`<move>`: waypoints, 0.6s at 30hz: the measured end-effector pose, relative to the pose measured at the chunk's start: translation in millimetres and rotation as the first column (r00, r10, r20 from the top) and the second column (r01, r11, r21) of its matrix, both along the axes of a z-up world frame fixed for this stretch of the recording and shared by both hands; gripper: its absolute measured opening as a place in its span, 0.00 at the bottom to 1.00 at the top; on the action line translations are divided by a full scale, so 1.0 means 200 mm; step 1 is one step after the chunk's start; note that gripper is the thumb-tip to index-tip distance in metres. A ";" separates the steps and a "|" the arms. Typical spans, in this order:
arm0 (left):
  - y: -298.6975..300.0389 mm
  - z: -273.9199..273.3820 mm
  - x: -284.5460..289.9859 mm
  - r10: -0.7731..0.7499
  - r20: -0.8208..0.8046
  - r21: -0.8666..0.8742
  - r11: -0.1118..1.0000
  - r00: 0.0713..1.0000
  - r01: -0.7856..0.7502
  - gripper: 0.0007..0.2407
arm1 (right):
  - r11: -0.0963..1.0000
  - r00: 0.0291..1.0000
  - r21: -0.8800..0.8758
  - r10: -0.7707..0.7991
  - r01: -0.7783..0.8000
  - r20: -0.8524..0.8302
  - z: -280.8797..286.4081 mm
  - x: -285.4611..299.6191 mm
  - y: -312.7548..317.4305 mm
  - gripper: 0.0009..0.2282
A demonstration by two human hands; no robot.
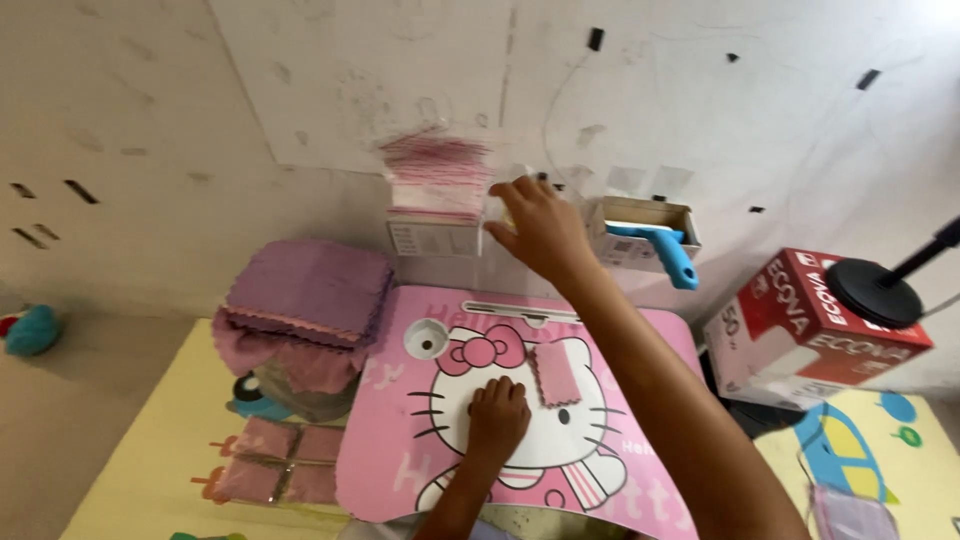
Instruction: The person uses a lint roller to clean small fabric cloths on a Hello Kitty tray. They roll the lint roller over grey and pink cloths, fold them, and place one into a plastic bag. The process is repeated with additional cloths.
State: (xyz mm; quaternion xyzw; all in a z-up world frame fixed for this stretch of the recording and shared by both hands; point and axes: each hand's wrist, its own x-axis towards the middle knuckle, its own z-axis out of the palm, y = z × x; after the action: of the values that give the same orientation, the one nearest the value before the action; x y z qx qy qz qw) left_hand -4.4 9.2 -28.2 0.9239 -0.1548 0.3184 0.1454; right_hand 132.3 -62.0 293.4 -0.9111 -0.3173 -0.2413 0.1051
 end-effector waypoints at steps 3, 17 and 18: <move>0.00 0.02 -0.01 0.019 0.010 0.028 0.999 1.000 -0.019 0.05 | 0.990 0.990 0.066 0.127 -0.124 -0.052 -0.09 0.08 0.12 0.20; 0.00 0.02 -0.01 0.017 -0.059 -0.009 1.000 0.998 -0.018 0.03 | 0.968 0.978 0.147 0.210 -0.205 -0.019 -0.25 0.30 0.32 0.13; 0.00 0.03 -0.02 0.013 -0.064 -0.014 1.000 0.998 -0.014 0.03 | 0.974 0.984 0.141 0.179 -0.174 -0.018 -0.25 0.30 0.32 0.13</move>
State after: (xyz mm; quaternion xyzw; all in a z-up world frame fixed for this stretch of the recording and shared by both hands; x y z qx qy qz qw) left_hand -7.4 8.9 -22.7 0.9336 -0.1416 0.2907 0.1546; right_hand 191.7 1.7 243.7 -0.8732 -0.3778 -0.2388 0.1942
